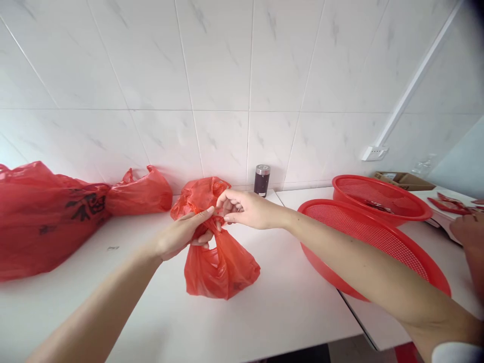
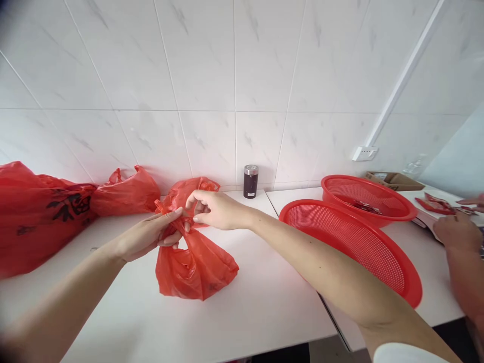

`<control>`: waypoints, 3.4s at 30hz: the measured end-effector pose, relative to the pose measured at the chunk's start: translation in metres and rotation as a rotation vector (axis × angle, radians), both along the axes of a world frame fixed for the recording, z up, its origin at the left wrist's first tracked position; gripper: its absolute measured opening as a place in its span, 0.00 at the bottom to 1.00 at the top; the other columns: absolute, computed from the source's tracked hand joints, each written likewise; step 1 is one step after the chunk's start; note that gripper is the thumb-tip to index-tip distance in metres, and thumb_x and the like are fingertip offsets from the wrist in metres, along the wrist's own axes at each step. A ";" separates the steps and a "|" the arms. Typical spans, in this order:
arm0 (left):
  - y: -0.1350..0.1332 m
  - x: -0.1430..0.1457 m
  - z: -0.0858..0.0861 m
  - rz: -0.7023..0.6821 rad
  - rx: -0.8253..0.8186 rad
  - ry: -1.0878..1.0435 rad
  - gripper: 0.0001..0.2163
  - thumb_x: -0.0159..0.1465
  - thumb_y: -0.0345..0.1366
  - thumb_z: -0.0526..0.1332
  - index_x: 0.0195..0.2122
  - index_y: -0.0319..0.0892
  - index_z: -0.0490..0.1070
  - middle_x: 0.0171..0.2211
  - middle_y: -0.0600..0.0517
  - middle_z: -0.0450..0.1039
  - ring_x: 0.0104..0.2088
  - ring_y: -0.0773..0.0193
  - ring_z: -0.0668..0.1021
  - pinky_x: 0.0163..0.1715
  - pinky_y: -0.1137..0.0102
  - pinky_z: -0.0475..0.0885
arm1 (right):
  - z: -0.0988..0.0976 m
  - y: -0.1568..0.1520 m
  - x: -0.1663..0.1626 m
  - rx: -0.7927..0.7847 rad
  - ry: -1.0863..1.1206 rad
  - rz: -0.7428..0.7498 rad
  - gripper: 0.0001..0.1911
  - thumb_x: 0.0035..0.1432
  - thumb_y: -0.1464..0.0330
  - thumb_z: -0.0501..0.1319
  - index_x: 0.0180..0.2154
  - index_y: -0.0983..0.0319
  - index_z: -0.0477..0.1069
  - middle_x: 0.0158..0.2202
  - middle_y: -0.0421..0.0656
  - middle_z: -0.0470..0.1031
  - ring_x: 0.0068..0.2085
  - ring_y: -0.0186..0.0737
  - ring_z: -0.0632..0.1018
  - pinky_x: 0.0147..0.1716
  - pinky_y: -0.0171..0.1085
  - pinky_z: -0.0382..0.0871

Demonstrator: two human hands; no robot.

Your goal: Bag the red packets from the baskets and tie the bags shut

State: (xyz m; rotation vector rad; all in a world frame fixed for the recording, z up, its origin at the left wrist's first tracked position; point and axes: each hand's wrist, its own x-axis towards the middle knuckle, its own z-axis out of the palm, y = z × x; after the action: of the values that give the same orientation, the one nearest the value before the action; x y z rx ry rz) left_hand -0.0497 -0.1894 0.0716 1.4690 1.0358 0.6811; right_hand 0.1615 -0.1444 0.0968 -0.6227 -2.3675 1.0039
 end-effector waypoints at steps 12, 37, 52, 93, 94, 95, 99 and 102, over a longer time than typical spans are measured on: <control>-0.002 -0.002 -0.006 0.006 0.041 -0.018 0.20 0.67 0.54 0.48 0.35 0.43 0.70 0.21 0.56 0.60 0.23 0.67 0.61 0.27 0.69 0.61 | -0.014 -0.020 -0.013 0.175 0.124 -0.144 0.11 0.57 0.76 0.54 0.42 0.57 0.62 0.36 0.37 0.72 0.38 0.34 0.73 0.39 0.38 0.68; -0.001 0.014 -0.041 0.254 0.991 0.497 0.13 0.53 0.20 0.50 0.34 0.44 0.63 0.42 0.50 0.71 0.33 0.66 0.74 0.26 0.73 0.66 | -0.080 -0.012 -0.019 -0.709 0.383 0.085 0.17 0.67 0.55 0.50 0.41 0.61 0.67 0.24 0.36 0.71 0.22 0.33 0.75 0.35 0.40 0.74; -0.035 -0.048 -0.085 0.288 0.568 0.443 0.16 0.67 0.46 0.53 0.47 0.47 0.75 0.40 0.47 0.77 0.32 0.61 0.75 0.37 0.70 0.71 | -0.135 0.004 0.040 -0.083 -0.014 -0.527 0.11 0.64 0.59 0.53 0.32 0.57 0.64 0.33 0.37 0.77 0.35 0.34 0.77 0.38 0.35 0.67; 0.074 -0.003 -0.182 0.457 0.130 1.050 0.14 0.67 0.45 0.56 0.43 0.40 0.72 0.40 0.48 0.75 0.38 0.62 0.77 0.41 0.61 0.74 | -0.256 0.045 0.013 0.001 -0.151 -0.895 0.05 0.59 0.63 0.54 0.36 0.55 0.61 0.26 0.36 0.71 0.26 0.37 0.70 0.25 0.32 0.53; 0.075 -0.003 -0.182 0.453 0.124 1.068 0.14 0.67 0.45 0.56 0.44 0.40 0.72 0.41 0.48 0.75 0.39 0.62 0.77 0.41 0.61 0.74 | -0.257 0.044 0.011 0.013 -0.164 -0.893 0.04 0.59 0.63 0.54 0.37 0.55 0.62 0.26 0.36 0.70 0.26 0.36 0.70 0.25 0.32 0.52; 0.076 -0.002 -0.183 0.450 0.122 1.084 0.14 0.67 0.44 0.57 0.44 0.39 0.72 0.42 0.48 0.75 0.39 0.62 0.77 0.41 0.60 0.74 | -0.258 0.043 0.010 0.023 -0.174 -0.891 0.04 0.59 0.64 0.54 0.37 0.55 0.62 0.26 0.36 0.70 0.26 0.36 0.69 0.25 0.32 0.51; 0.077 -0.003 -0.185 0.442 0.152 1.105 0.15 0.67 0.45 0.56 0.44 0.39 0.72 0.40 0.48 0.75 0.39 0.62 0.77 0.42 0.60 0.73 | -0.256 0.042 0.010 0.053 -0.174 -0.894 0.03 0.59 0.64 0.54 0.36 0.56 0.63 0.26 0.36 0.69 0.24 0.35 0.68 0.24 0.31 0.51; 0.073 -0.007 -0.189 0.464 0.195 1.100 0.18 0.68 0.49 0.52 0.42 0.40 0.73 0.39 0.48 0.76 0.38 0.61 0.78 0.42 0.60 0.72 | -0.252 0.039 0.011 0.076 -0.136 -0.885 0.05 0.58 0.62 0.56 0.34 0.56 0.64 0.24 0.35 0.68 0.24 0.34 0.66 0.25 0.32 0.53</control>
State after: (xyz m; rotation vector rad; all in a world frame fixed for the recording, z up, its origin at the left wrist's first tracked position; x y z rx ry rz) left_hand -0.0571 -0.1160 -0.1171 1.8147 2.2459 0.2345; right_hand 0.1723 -0.1057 -0.1551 -1.5481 -1.8659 0.4694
